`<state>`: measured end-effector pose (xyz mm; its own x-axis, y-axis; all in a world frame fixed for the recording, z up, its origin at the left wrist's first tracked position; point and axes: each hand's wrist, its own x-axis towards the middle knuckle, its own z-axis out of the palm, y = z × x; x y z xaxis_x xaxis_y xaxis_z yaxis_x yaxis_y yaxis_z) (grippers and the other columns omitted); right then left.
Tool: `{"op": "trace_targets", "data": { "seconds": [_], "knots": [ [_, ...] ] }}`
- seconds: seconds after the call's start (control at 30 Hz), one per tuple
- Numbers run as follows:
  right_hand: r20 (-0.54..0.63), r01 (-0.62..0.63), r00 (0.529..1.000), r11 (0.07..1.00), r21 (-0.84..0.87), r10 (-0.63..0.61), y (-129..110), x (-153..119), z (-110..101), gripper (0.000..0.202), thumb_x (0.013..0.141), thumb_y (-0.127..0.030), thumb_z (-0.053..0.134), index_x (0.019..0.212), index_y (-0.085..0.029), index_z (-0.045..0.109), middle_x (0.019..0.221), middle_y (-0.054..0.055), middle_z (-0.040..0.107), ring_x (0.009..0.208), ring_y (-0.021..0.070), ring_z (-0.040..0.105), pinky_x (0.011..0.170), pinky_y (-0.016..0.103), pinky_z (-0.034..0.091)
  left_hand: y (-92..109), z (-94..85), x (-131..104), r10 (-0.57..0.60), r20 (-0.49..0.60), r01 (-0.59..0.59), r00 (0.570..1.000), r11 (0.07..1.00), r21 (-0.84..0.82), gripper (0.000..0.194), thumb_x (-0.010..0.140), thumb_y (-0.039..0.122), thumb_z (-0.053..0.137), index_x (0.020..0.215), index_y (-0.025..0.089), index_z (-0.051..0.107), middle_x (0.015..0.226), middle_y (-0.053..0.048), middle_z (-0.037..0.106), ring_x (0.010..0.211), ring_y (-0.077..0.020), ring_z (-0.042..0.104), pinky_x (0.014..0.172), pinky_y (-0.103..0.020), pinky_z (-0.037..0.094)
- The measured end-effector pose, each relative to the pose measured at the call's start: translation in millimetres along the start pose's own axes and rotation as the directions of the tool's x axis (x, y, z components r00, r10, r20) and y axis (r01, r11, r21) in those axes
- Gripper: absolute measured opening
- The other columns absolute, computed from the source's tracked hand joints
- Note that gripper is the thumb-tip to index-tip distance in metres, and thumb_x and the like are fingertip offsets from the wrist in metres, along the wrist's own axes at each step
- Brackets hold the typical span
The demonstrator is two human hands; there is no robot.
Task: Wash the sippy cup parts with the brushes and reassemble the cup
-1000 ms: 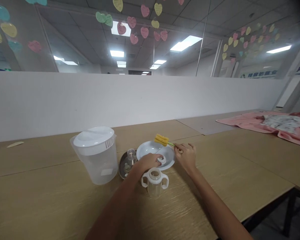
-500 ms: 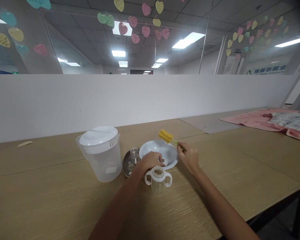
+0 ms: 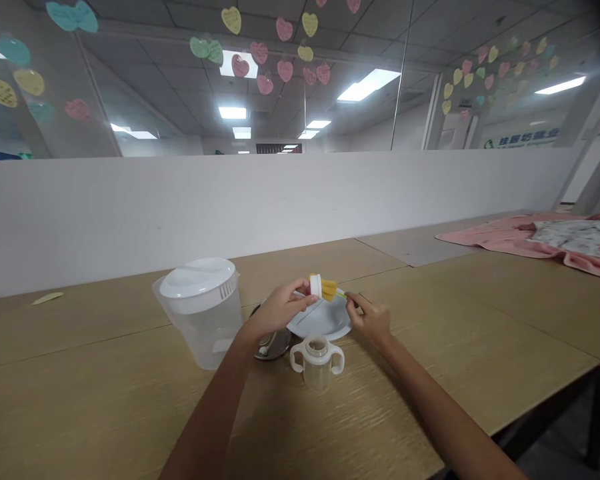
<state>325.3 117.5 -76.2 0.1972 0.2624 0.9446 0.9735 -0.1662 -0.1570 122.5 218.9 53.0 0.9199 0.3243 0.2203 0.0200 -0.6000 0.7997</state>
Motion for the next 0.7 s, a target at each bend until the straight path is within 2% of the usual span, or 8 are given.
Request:
{"op": "trace_targets", "data": {
  "seconds": [0.13,0.23,0.4,0.47,0.57,0.63,0.7],
  "knots": [
    [0.042,0.081,0.996,0.994,0.080,-0.084,-3.0,-4.3,0.1,0.021,0.084,-0.019,0.049,0.085,-0.017,0.069,0.065,0.001,0.066,0.053,0.0087,0.055,0.054,0.020,0.039,2.0,-2.4,-1.5,-0.021,-0.178,0.066,0.984,0.966,0.250,0.027,0.082,0.043,0.051,0.087,0.018,0.059,0.084,-0.002,0.062,0.077,-0.0162,0.058,0.063,-0.023,0.042],
    [0.012,0.106,0.994,0.991,0.078,-0.107,-8.1,-4.2,-2.9,0.022,0.084,-0.018,0.050,0.092,-0.017,0.070,0.063,0.001,0.065,0.050,0.0080,0.054,0.054,0.021,0.039,-2.7,-6.7,0.2,-0.043,-0.241,0.145,0.970,0.895,0.422,0.019,0.084,0.035,0.051,0.083,0.018,0.059,0.081,-0.001,0.062,0.076,-0.0149,0.057,0.064,-0.022,0.040],
    [-0.041,0.007,0.999,0.999,0.052,-0.005,-9.0,-2.6,-4.5,0.024,0.086,-0.021,0.048,0.090,-0.017,0.071,0.058,0.000,0.063,0.046,0.0073,0.051,0.050,0.020,0.038,-7.3,-24.4,-5.5,-0.038,-0.440,0.346,0.897,0.678,0.648,0.019,0.087,0.032,0.048,0.092,0.018,0.061,0.099,-0.005,0.059,0.086,-0.0160,0.057,0.071,-0.024,0.040],
    [-0.048,-0.030,0.998,0.998,0.051,0.032,-7.3,-2.6,-4.1,0.025,0.087,-0.022,0.047,0.089,-0.016,0.071,0.060,0.001,0.064,0.048,0.0075,0.053,0.051,0.020,0.038,-7.3,-30.6,-9.8,-0.084,-0.426,0.390,0.901,0.591,0.706,0.020,0.087,0.031,0.048,0.094,0.018,0.061,0.105,-0.007,0.059,0.088,-0.0164,0.058,0.071,-0.024,0.040],
    [-0.038,-0.013,0.999,0.998,0.054,0.015,-5.4,-3.5,-3.6,0.023,0.086,-0.022,0.048,0.089,-0.016,0.071,0.061,0.001,0.064,0.050,0.0075,0.054,0.052,0.019,0.039,-8.8,-31.9,-13.7,-0.265,-0.288,0.384,0.920,0.479,0.789,0.019,0.085,0.027,0.048,0.090,0.016,0.064,0.098,-0.008,0.064,0.085,-0.0183,0.060,0.069,-0.025,0.041],
    [-0.020,0.012,1.000,0.999,0.046,-0.011,-4.9,-4.0,-3.5,0.023,0.086,-0.022,0.049,0.089,-0.017,0.071,0.061,0.000,0.064,0.049,0.0074,0.053,0.053,0.019,0.039,-12.7,-27.6,-13.8,-0.383,-0.213,0.378,0.899,0.431,0.819,0.014,0.080,0.022,0.054,0.084,0.015,0.065,0.088,-0.008,0.067,0.081,-0.0199,0.062,0.067,-0.026,0.043],
    [-0.004,0.025,1.000,0.999,0.039,-0.025,-4.9,-3.9,-3.5,0.023,0.086,-0.022,0.048,0.088,-0.017,0.071,0.060,0.000,0.064,0.048,0.0071,0.052,0.053,0.019,0.038,-18.3,-22.0,-12.6,-0.455,-0.177,0.384,0.873,0.416,0.825,0.008,0.072,0.019,0.062,0.078,0.015,0.066,0.084,-0.009,0.069,0.078,-0.0210,0.064,0.065,-0.026,0.044]
  ]
}}
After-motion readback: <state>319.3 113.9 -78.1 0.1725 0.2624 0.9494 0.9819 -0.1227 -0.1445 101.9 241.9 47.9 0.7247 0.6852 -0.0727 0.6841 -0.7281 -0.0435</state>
